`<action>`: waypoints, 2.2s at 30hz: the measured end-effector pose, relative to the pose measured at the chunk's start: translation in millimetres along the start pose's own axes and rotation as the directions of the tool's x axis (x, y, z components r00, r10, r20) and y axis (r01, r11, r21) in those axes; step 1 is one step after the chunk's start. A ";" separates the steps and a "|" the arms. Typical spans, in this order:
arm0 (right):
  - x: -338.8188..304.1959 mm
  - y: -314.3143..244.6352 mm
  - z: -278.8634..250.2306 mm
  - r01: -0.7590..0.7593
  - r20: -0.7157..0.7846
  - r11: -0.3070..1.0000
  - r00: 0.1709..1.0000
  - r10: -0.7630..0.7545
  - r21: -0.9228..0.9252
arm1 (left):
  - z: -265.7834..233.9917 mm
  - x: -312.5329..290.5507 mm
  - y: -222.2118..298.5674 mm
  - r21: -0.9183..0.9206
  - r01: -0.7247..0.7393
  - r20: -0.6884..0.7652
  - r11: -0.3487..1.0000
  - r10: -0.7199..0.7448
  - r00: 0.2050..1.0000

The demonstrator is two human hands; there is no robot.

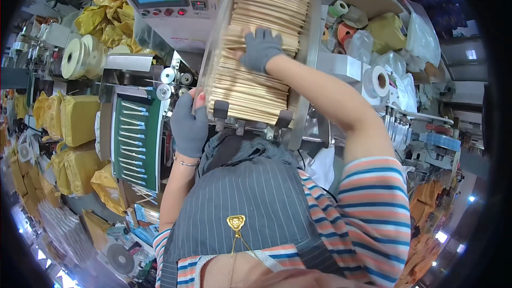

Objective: Gathering bundles of wooden chopsticks and loading them into a packaging machine while also manually sorting packaged units into sleeves.

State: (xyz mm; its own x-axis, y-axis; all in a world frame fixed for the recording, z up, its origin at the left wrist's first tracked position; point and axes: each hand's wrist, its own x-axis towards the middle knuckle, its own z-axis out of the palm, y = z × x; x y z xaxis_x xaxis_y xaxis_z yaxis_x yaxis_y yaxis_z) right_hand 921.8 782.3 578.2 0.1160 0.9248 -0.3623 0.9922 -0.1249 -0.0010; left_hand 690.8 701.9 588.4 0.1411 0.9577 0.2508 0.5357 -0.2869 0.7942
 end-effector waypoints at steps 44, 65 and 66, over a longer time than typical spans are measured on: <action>236.5 157.3 -80.8 0.289 -0.336 0.955 0.895 -0.295 -0.070 | -1.1 21.3 10.4 -0.007 0.285 0.061 0.958 -0.284 0.957; 98.5 116.1 -38.4 0.379 0.180 0.924 0.913 -0.365 -0.048 | 17.3 55.0 -1.8 0.021 0.293 0.080 0.956 -0.294 0.953; 101.3 118.4 -35.4 0.391 0.171 0.920 0.909 -0.379 -0.038 | 18.6 56.4 -2.5 0.014 0.286 0.077 0.958 -0.286 0.955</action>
State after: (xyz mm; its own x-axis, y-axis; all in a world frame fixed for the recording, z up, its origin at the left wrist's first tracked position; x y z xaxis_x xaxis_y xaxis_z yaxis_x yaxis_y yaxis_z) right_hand 1052.6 873.9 574.4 -0.2788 0.8271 -0.4880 0.9596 0.2603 -0.1072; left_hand 712.9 757.0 590.3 0.0458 0.9985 -0.0300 0.5652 -0.0012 0.8249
